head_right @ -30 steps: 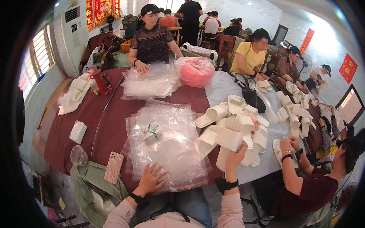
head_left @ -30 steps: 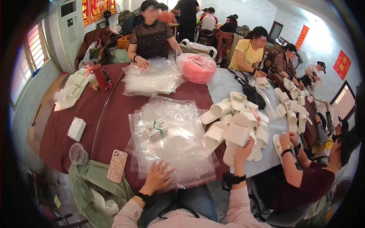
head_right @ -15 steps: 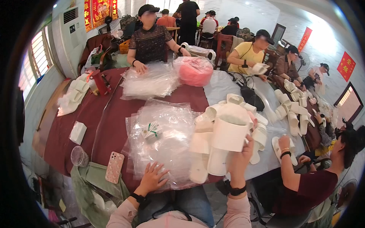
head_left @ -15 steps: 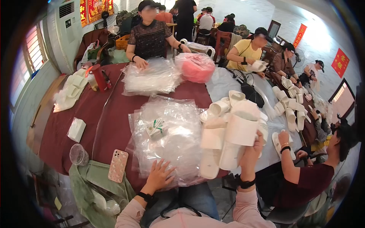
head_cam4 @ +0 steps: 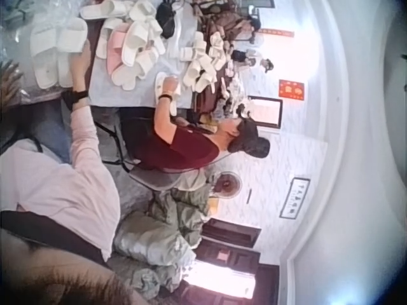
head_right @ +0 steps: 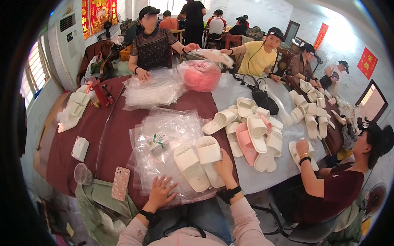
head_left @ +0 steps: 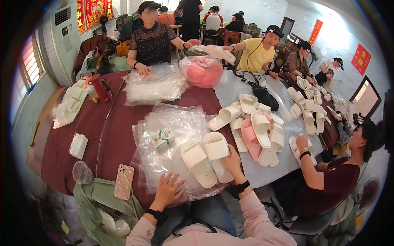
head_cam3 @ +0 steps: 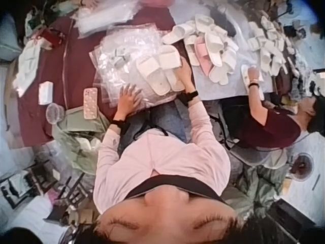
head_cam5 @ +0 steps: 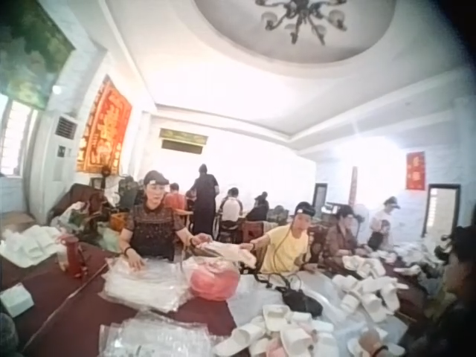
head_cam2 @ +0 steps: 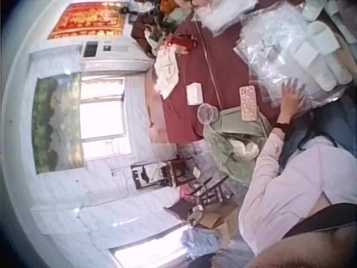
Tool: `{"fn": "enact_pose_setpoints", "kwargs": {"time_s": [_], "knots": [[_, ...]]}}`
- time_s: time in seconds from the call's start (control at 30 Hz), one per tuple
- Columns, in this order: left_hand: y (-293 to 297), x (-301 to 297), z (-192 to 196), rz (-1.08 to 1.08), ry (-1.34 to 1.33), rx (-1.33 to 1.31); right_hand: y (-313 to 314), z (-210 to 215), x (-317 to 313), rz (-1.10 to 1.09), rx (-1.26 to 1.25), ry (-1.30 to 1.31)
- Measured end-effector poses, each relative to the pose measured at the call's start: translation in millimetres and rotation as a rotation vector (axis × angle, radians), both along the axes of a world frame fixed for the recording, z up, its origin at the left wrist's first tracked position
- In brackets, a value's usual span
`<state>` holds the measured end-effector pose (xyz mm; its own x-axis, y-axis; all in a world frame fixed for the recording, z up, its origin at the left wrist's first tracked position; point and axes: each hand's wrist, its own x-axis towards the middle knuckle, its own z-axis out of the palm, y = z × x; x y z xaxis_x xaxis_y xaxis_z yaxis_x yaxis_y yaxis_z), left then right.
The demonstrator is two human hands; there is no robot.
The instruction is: Packaging white slippers into clear plastic bags.
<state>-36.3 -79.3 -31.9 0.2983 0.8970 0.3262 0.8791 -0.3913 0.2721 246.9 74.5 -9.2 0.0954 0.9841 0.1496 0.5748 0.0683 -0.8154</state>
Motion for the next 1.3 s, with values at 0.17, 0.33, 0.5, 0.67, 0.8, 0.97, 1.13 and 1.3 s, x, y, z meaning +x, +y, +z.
{"fn": "enact_pose_setpoints", "kwargs": {"time_s": [0.17,0.33,0.5,0.67,0.8,0.97,1.13,1.3], "knots": [[4,7,-3,-0.020,-0.020,-0.005,16,-22,18,-0.083,-0.064,0.015],[2,6,1,-0.018,-0.017,-0.004,8,-24,8,0.119,0.287,-0.419],[-1,3,2,-0.002,-0.028,-0.015,-41,11,-11,0.137,0.085,-0.265],[4,5,-1,-0.017,-0.036,-0.004,-50,-23,-25,0.423,0.307,-0.362],[4,4,-4,-0.008,-0.039,-0.001,-28,-33,-41,0.437,0.282,-0.438],[4,4,-1,-0.012,-0.010,0.030,-3,-35,-45,0.412,0.047,-0.311],[3,3,-7,-0.016,-0.042,0.032,-51,-4,-22,0.432,0.107,0.021],[8,0,-17,0.019,0.102,-0.086,-122,81,10,0.847,-0.361,0.393]]}}
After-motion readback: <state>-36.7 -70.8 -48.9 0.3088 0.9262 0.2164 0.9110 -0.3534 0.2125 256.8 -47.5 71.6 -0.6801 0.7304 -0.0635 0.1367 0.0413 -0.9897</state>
